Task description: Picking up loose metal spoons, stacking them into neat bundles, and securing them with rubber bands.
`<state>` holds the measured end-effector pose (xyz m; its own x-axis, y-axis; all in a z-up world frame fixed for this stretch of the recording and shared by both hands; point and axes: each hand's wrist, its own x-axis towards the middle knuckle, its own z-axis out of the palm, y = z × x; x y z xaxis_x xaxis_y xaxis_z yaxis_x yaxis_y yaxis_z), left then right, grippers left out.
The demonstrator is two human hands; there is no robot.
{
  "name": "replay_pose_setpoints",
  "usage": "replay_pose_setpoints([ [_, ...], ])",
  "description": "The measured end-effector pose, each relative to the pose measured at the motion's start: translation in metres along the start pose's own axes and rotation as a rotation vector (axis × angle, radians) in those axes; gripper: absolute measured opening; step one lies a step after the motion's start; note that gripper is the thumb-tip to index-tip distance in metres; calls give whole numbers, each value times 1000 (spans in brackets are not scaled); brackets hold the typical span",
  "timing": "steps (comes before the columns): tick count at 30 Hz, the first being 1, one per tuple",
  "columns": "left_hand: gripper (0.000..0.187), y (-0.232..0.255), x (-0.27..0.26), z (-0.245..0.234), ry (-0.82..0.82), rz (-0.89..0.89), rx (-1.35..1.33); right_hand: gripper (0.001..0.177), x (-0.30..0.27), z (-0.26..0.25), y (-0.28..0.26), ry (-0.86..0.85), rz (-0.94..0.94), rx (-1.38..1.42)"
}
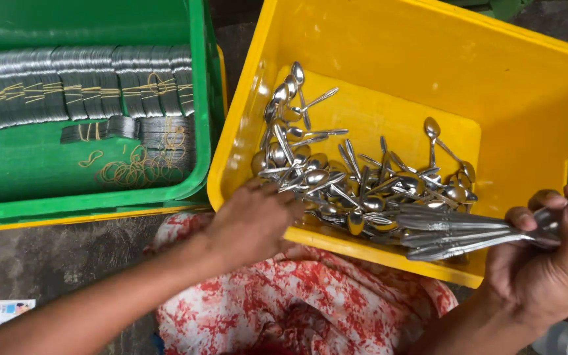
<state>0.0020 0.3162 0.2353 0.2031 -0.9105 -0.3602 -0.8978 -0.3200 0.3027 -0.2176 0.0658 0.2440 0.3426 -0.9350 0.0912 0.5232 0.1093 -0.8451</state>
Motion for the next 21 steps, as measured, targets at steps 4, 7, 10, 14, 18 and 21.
replay_pose_setpoints([
  [4,89,-15,46,-40,-327,-1,-402,24,8,-23,-6,-23,68,164],
  [7,56,-40,135,-11,-121,-28,-283,34,13,-38,-7,37,125,269],
  [10,36,-53,228,53,120,197,181,28,17,-45,-6,-8,146,325],
  [14,11,-58,295,139,-215,242,574,28,19,-38,-7,118,146,259],
  [18,4,-51,267,83,-205,207,288,29,22,-50,-6,86,171,161],
  [21,18,-32,235,-11,188,274,43,31,19,-46,1,8,133,-22],
])
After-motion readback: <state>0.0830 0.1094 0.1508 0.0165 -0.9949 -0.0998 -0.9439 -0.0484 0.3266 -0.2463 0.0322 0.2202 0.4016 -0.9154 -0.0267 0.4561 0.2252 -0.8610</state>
